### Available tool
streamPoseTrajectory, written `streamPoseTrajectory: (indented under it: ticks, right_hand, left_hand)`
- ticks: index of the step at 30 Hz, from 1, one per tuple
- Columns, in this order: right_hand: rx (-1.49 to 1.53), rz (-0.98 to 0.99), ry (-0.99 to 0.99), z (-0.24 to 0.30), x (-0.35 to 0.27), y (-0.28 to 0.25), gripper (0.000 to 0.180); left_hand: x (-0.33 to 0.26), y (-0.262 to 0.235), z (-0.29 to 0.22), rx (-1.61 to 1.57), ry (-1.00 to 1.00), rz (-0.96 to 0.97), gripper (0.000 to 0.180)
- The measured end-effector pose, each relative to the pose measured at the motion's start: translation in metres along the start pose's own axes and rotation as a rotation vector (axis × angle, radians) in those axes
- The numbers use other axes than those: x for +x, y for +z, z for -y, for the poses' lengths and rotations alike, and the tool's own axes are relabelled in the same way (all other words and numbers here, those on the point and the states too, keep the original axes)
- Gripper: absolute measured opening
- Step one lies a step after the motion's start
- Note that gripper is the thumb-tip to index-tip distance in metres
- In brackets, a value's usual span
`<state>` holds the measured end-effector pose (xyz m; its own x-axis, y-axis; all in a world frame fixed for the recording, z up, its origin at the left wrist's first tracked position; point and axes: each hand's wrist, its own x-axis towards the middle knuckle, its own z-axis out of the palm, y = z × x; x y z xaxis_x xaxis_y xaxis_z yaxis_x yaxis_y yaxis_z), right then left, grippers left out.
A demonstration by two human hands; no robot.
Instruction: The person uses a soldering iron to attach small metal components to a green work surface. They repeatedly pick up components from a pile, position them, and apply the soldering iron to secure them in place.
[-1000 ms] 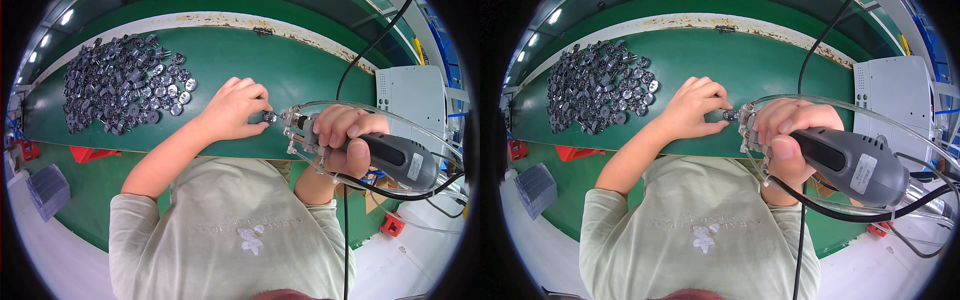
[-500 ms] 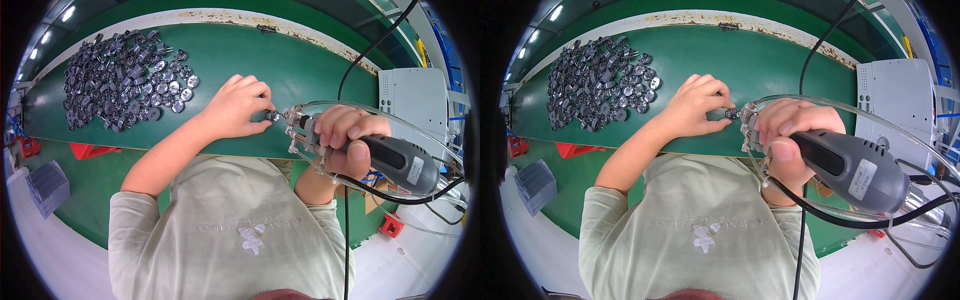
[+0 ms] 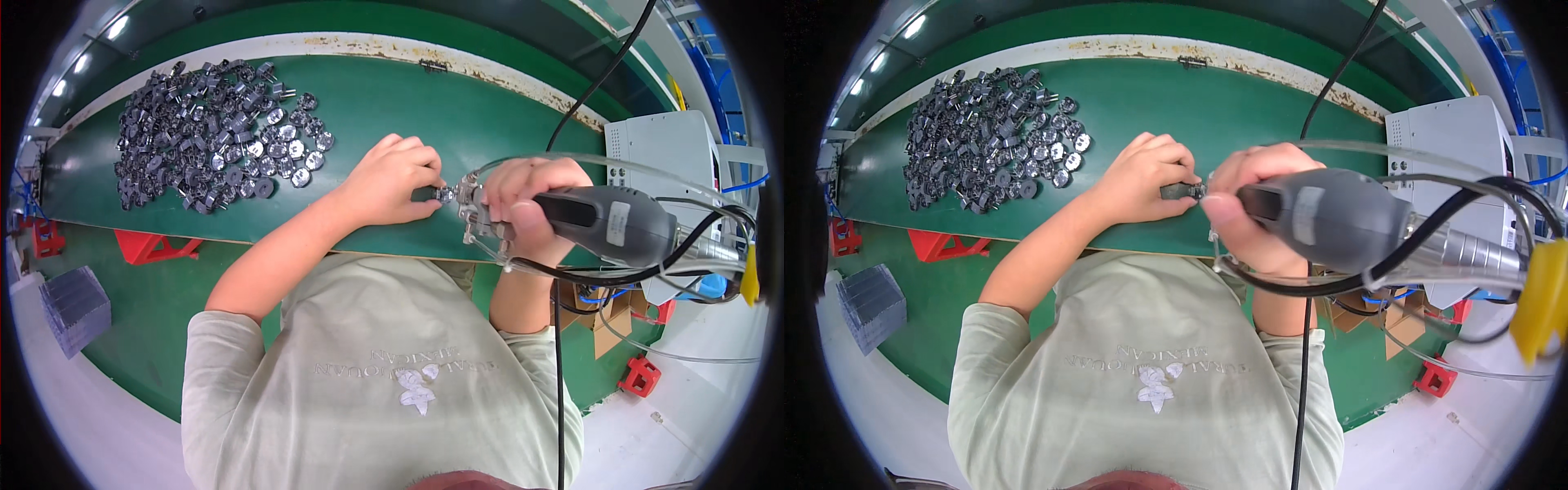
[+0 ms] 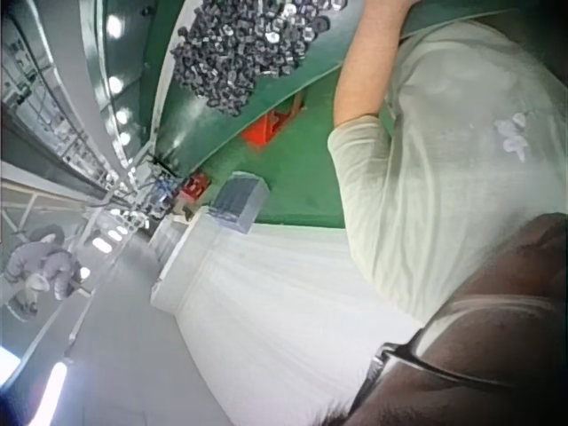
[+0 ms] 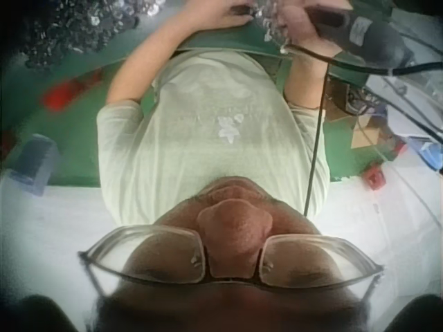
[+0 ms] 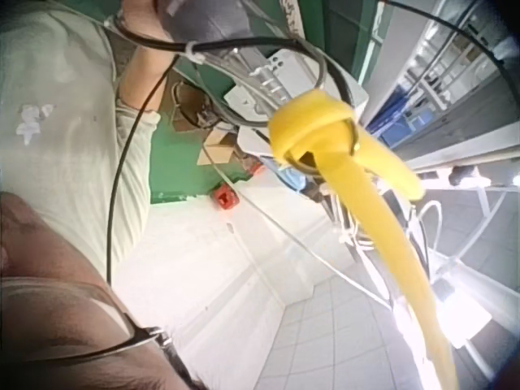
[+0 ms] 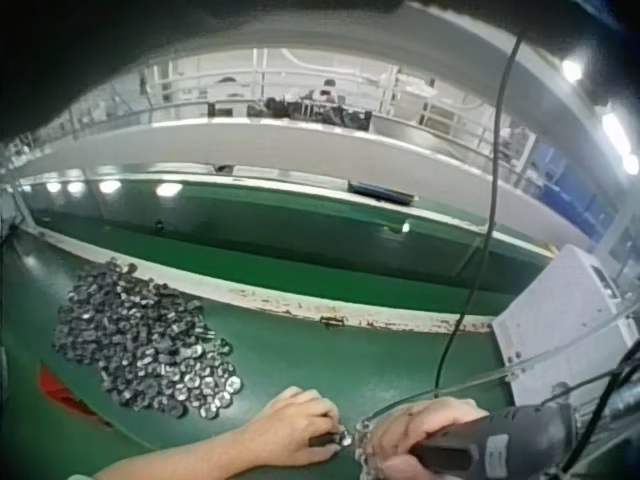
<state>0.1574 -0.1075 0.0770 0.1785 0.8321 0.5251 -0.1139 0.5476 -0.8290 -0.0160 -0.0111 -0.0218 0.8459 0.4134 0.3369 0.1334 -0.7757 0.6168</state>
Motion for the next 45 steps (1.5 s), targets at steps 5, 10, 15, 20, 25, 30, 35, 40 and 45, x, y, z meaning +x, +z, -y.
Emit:
streamPoseTrajectory:
  ticks: [5, 10, 15, 20, 25, 30, 35, 40, 45]
  right_hand:
    - [0.070, -0.025, -0.102, 0.034, 0.000, -0.007, 0.036]
    - [0.084, -0.020, -0.117, 0.024, -0.004, -0.001, 0.029]
    - [0.104, -0.074, -0.078, 0.008, -0.007, 0.000, 0.026]
    - [0.090, -0.016, -0.053, 0.005, -0.006, -0.001, 0.026]
    - [0.108, -0.028, -0.072, -0.001, -0.009, 0.001, 0.027]
    - [0.027, 0.046, -0.090, -0.004, -0.009, 0.003, 0.023]
    - [-0.085, 0.132, -0.053, -0.004, -0.004, 0.012, 0.024]
    - [0.155, -0.024, -0.010, 0.007, -0.008, 0.005, 0.025]
    - [0.075, 0.005, -0.191, 0.045, 0.004, -0.013, 0.020]
  left_hand:
    - [-0.001, 0.000, 0.000, -0.009, -0.027, 0.015, 0.024]
    - [-0.003, 0.001, 0.003, -0.010, 0.001, -0.024, 0.028]
    - [-0.003, -0.002, 0.002, -0.028, -0.012, 0.022, 0.028]
    - [-0.002, -0.001, 0.002, -0.024, -0.020, 0.025, 0.026]
    - [-0.002, 0.000, 0.001, -0.023, -0.022, 0.027, 0.026]
    - [-0.001, 0.001, 0.003, -0.032, -0.004, 0.018, 0.025]
    - [-0.004, -0.002, 0.003, -0.024, 0.022, 0.022, 0.023]
    - [-0.001, 0.001, 0.004, -0.040, 0.030, 0.006, 0.024]
    - [-0.003, -0.001, 0.005, -0.039, -0.011, 0.010, 0.024]
